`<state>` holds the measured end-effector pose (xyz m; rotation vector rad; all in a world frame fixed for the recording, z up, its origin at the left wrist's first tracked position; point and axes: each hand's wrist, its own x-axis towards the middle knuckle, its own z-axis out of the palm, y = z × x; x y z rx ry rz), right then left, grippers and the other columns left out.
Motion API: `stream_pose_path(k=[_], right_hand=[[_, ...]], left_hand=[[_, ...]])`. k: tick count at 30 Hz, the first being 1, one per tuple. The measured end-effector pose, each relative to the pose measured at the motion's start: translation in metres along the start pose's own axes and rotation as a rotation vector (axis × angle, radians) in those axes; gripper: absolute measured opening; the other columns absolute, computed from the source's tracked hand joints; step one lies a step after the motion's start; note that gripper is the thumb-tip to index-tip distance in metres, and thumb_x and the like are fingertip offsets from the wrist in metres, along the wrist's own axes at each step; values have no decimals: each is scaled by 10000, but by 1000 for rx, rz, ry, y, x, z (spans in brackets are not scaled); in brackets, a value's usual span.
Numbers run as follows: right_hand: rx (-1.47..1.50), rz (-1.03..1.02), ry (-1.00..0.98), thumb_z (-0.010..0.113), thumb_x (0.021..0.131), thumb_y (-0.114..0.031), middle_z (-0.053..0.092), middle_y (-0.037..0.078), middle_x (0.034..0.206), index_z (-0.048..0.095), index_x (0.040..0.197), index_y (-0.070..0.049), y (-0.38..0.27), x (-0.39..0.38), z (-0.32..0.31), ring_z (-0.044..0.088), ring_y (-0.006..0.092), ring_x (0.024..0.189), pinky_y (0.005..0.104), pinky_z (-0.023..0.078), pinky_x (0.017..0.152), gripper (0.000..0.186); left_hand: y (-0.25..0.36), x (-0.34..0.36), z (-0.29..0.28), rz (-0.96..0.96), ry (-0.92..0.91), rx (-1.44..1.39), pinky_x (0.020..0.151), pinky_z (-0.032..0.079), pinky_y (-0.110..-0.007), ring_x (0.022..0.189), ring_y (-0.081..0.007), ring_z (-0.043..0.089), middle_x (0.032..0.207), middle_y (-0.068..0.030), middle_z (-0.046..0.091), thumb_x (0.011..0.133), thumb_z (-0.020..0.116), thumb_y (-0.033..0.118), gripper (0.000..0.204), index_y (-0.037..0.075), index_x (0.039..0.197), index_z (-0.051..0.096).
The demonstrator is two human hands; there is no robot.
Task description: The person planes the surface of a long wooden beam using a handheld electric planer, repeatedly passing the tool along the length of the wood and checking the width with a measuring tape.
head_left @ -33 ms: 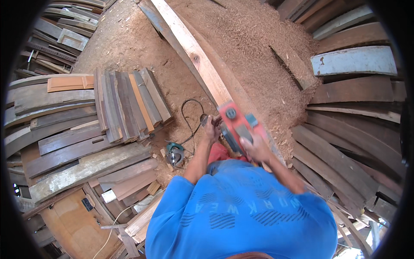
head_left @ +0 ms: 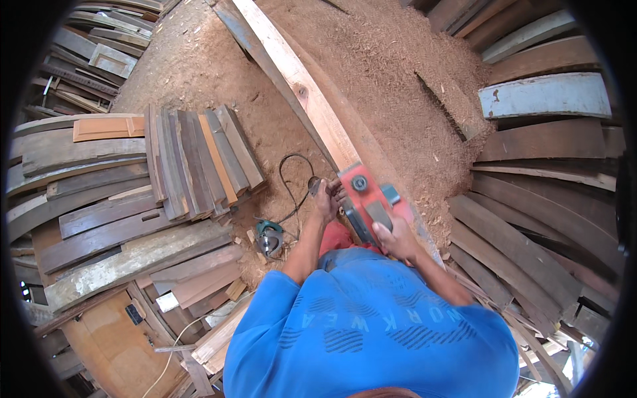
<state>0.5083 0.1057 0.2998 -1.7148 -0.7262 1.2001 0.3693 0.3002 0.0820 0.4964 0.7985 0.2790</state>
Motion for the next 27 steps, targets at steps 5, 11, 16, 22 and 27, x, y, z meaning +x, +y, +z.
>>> stream_pose_path(k=[5,11,16,22,27], right_hand=[[-108,-24,109,601,956,-501,672,291,905,612,1083,60,6,43,13,696,422,865,481,529,770,576],[-94,-221,141,556,1001,-506,589,86,662,591,886,0,-54,168,29,585,192,598,385,467,561,521],[-109,-234,138,573,998,-500,576,54,625,602,859,-11,-112,271,39,572,161,562,352,463,532,509],[-115,-232,145,559,999,-526,592,52,631,614,831,-3,-160,394,46,596,152,581,339,481,542,552],[-162,-199,98,551,984,-570,634,49,658,647,793,-23,-218,480,53,629,171,610,356,502,584,587]], left_hand=[[6,-18,29,-33,-66,-79,990,514,-403,1075,-243,666,1173,-114,684,1056,415,466,541,32,1314,610],[-71,-38,-11,-149,-401,628,787,502,-263,917,-144,615,1006,-36,654,887,570,-9,387,79,1262,602],[-53,-33,1,-35,-475,776,758,476,-302,803,-166,560,897,-31,593,840,589,32,296,46,1131,640],[47,-23,-11,200,-85,1096,829,473,-320,871,-204,560,941,-73,556,857,593,77,250,3,1097,594],[44,25,-76,232,105,791,891,473,-321,981,-220,581,1014,-97,572,897,573,68,217,2,1104,584]])
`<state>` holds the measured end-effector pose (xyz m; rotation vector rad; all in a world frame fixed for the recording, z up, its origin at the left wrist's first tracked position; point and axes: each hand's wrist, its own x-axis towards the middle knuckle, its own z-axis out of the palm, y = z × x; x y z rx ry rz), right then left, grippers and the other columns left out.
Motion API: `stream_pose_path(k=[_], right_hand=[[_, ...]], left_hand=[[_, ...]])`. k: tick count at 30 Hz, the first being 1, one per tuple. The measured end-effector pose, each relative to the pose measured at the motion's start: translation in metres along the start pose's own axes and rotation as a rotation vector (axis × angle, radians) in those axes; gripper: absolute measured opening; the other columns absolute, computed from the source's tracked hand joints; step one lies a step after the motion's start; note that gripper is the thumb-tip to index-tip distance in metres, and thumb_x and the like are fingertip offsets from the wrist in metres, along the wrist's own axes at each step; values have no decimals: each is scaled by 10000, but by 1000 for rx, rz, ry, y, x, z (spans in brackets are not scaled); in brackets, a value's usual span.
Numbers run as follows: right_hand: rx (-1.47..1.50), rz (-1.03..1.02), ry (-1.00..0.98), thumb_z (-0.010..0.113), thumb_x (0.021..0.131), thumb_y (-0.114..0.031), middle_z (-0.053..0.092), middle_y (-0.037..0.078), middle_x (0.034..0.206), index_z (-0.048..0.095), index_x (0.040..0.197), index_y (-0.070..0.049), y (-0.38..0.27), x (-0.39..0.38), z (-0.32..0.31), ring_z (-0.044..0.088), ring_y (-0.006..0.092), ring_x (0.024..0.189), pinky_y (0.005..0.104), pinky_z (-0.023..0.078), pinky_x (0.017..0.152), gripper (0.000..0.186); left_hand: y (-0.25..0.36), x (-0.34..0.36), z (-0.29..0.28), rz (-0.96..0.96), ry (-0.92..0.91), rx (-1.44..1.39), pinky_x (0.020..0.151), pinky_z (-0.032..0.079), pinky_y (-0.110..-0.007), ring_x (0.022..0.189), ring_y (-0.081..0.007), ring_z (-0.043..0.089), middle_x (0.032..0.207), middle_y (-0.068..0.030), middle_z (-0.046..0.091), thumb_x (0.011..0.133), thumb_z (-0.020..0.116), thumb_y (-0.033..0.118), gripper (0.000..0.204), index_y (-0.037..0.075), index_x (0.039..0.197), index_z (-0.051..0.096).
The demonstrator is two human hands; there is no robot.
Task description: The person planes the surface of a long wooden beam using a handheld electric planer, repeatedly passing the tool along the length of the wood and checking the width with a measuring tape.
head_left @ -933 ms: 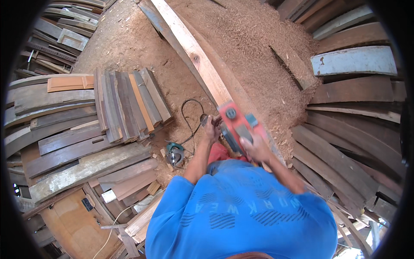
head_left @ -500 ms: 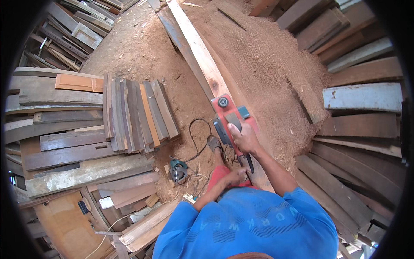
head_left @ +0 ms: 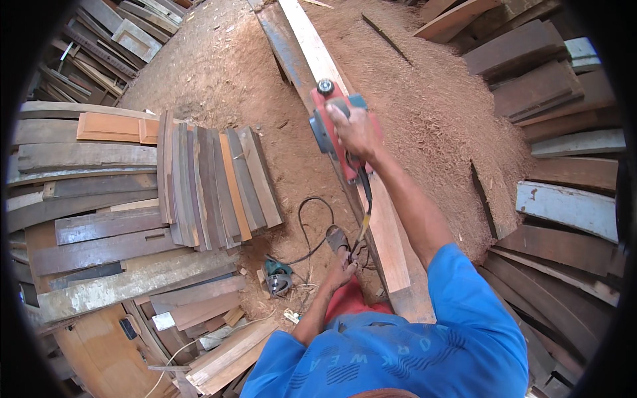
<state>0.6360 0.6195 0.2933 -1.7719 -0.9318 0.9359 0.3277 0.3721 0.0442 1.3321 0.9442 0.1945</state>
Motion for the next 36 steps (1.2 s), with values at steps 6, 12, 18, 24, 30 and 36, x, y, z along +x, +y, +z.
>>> stream_pose_path(k=[6,12,18,24,30,36], right_hand=[[68,46,34,576,993,-552,652,28,704,679,800,-92,-21,127,-3,613,142,627,306,489,573,510],[155,116,-28,620,1010,-465,610,-11,687,671,842,-82,-5,97,1,569,97,607,254,473,554,422],[106,136,-29,607,1010,-483,601,-12,688,681,886,-83,10,-43,-18,571,94,618,266,473,564,425],[111,123,-80,567,1025,-466,563,-16,666,646,947,-56,75,-234,-54,544,95,556,289,448,516,425],[54,187,-150,570,983,-417,654,122,780,638,1132,-8,122,-450,-97,634,214,706,395,515,688,441],[39,255,-99,578,954,-435,680,180,824,627,1173,23,130,-485,-93,679,295,766,429,528,729,510]], left_hand=[[8,36,-13,-42,107,-71,837,518,-349,948,-222,660,1006,-158,663,921,582,112,260,-24,1141,609],[5,12,-8,-123,159,124,779,543,-404,859,-298,704,920,-178,707,896,603,148,282,-7,1131,621],[-4,-31,-1,-58,-16,414,776,530,-461,872,-404,688,909,-230,698,864,620,179,302,8,1113,611],[-12,-76,29,2,-159,621,899,516,-484,1036,-434,656,1077,-263,677,870,665,226,455,48,1276,562],[-15,-107,64,-7,-244,657,1053,459,-489,1223,-436,575,1258,-266,625,900,685,259,455,62,1298,588],[-12,-112,80,-77,-353,645,1055,456,-481,1220,-424,579,1240,-251,643,902,674,220,365,79,1238,639]])
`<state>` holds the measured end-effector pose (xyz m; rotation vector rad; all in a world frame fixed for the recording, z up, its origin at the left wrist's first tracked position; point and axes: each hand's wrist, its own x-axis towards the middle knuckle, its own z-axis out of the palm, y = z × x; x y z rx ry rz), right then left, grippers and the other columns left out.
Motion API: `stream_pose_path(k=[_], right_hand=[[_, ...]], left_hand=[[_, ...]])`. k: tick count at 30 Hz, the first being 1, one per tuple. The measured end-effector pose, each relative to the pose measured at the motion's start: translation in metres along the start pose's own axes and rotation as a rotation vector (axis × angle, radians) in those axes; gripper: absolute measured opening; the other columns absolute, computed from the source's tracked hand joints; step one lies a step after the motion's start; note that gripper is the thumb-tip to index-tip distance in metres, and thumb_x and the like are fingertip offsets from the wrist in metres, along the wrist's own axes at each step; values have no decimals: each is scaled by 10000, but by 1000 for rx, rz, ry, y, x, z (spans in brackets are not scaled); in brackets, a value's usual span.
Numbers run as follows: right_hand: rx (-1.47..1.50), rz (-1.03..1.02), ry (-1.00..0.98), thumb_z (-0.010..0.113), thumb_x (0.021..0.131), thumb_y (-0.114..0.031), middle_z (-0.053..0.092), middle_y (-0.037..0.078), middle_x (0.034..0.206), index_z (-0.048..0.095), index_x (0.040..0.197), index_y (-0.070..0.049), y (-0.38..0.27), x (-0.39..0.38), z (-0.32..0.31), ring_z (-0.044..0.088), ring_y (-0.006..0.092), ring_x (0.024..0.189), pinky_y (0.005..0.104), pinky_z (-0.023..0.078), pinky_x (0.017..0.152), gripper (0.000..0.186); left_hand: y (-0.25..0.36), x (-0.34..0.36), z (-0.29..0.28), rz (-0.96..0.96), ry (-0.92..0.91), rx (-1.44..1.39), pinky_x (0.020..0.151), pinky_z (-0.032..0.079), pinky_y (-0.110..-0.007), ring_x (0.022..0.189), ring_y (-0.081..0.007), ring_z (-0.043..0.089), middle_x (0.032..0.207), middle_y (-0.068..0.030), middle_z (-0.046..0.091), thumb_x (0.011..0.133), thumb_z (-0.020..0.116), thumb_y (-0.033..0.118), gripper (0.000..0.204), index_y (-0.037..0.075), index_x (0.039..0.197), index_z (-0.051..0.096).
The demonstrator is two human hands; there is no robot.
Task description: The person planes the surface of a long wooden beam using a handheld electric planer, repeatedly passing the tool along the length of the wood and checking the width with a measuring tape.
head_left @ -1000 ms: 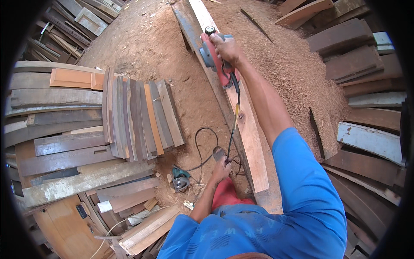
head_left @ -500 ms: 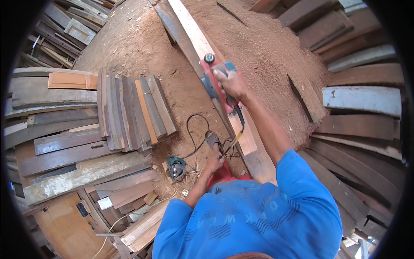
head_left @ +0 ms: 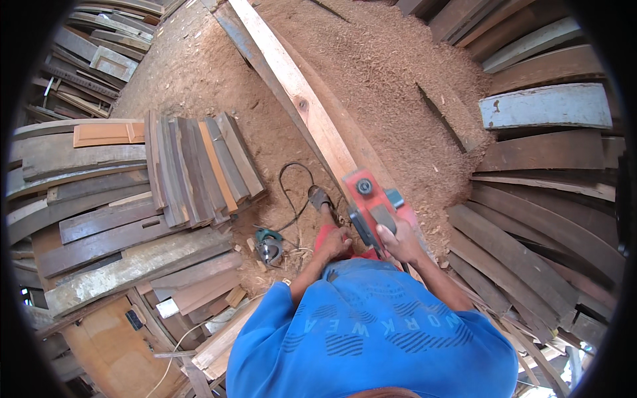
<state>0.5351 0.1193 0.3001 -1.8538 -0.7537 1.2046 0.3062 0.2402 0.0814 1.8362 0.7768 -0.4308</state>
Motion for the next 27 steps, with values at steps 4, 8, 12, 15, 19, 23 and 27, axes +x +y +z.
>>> stream_pose_path(k=[4,8,12,15,19,23,27], right_hand=[[-5,-148,84,561,984,-424,628,138,749,633,1063,0,-38,88,18,635,250,701,407,493,659,437],[-4,-206,98,536,1024,-426,577,39,666,637,919,-48,-91,191,17,561,154,597,359,445,566,405],[30,-211,55,516,1038,-491,581,2,697,637,908,-58,-137,270,5,552,132,590,335,455,548,468],[108,-275,125,516,1042,-499,576,-8,712,629,927,-47,-132,294,-5,531,106,569,299,452,526,480],[420,-191,63,569,1026,-482,620,20,704,700,1012,-13,-105,210,-29,569,89,579,285,454,502,487],[303,-122,215,587,1022,-442,576,-27,718,655,998,-27,-41,114,-66,516,68,561,262,427,488,421],[163,-19,312,610,1006,-431,661,55,823,661,1090,7,8,43,-63,602,125,707,321,507,639,448]], left_hand=[[4,-8,-15,-23,132,-74,1028,476,-469,1197,-415,601,1244,-259,645,898,667,189,351,80,1232,654],[4,-5,-43,-73,223,-232,1012,490,-413,1165,-325,632,1238,-224,665,918,649,180,404,38,1295,624],[-9,1,-61,-76,304,-135,1002,495,-394,1141,-298,641,1227,-211,666,935,633,177,420,6,1316,591],[16,20,-85,-52,361,-300,1027,485,-410,1177,-338,634,1275,-229,650,946,623,179,460,-23,1351,536],[3,52,-76,15,567,-644,1047,469,-429,1196,-336,617,1293,-260,619,971,652,343,639,-90,1399,461],[100,78,-99,-83,690,-503,1074,454,-434,1237,-375,593,1332,-314,573,904,727,450,897,-112,1472,320],[149,99,-76,-228,901,-14,1067,468,-452,1251,-435,576,1368,-376,511,786,811,485,1159,-108,1516,134]])
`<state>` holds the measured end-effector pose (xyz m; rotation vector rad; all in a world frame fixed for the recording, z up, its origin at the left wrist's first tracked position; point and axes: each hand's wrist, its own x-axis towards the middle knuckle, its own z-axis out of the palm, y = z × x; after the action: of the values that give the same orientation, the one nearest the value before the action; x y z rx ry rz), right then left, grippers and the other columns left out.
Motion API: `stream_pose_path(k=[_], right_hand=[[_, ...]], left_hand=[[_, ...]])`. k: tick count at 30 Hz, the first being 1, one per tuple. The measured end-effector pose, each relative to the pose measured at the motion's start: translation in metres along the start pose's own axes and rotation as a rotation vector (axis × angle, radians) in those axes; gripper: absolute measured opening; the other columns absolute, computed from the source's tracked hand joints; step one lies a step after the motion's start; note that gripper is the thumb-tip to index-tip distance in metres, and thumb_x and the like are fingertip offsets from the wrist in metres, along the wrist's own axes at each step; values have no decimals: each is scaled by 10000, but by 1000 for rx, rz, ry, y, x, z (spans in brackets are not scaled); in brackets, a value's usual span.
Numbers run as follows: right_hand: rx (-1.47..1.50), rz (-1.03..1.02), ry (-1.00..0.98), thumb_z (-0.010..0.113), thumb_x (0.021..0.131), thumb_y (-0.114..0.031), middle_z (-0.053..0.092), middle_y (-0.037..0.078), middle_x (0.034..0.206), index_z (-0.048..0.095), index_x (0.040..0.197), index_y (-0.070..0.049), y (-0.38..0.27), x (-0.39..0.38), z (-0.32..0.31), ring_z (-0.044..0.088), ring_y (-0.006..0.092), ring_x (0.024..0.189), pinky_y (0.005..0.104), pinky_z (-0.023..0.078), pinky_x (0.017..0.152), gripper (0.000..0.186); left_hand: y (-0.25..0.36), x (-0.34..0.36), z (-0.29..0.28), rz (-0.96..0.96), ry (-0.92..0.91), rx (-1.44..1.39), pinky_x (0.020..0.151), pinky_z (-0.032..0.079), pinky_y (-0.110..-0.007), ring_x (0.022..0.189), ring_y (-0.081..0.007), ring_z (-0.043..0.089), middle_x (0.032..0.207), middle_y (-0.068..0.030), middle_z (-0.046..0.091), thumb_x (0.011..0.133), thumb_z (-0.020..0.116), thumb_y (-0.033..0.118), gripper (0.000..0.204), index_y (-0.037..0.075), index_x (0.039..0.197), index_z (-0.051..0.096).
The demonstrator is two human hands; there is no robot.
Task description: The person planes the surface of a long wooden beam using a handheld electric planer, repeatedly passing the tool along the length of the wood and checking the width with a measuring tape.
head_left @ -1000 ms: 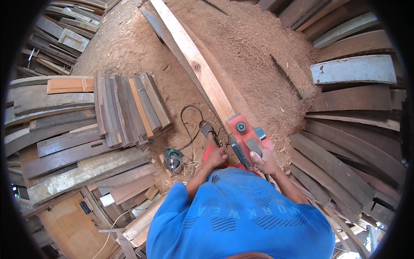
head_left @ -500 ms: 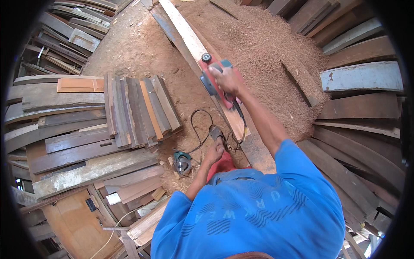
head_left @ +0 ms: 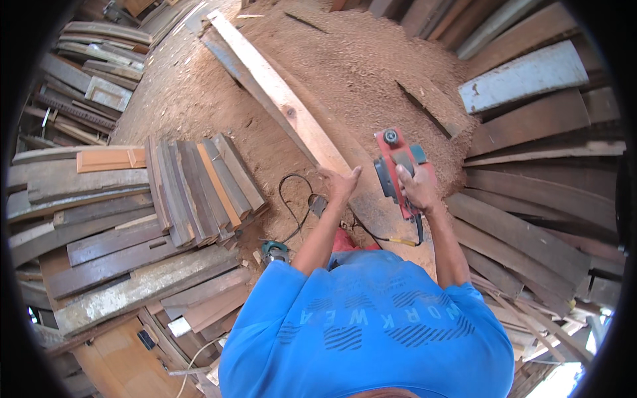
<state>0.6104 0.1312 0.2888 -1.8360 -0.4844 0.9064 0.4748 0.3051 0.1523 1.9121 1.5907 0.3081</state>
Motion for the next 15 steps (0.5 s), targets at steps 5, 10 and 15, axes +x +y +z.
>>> stream_pose_path(k=[5,10,15], right_hand=[[-95,62,112,624,991,-424,692,127,891,609,1270,38,65,-44,-10,646,197,840,377,515,800,540],[-39,61,9,627,985,-440,640,73,714,647,1143,31,90,-48,16,618,164,653,354,507,621,497],[62,99,-43,620,980,-531,576,5,625,624,789,-43,116,-39,52,569,111,532,292,464,502,523]], left_hand=[[8,5,-22,-63,-267,-228,992,529,-457,1180,-395,613,1322,-305,528,745,826,279,935,-71,1397,254],[-68,11,-59,-71,-359,-1141,957,563,-428,1091,-282,634,1194,-169,557,742,767,65,731,-20,1308,312],[-45,-2,-142,57,-612,-1349,1026,551,-467,1239,-348,608,1365,-235,541,785,665,301,884,-85,1494,304]])
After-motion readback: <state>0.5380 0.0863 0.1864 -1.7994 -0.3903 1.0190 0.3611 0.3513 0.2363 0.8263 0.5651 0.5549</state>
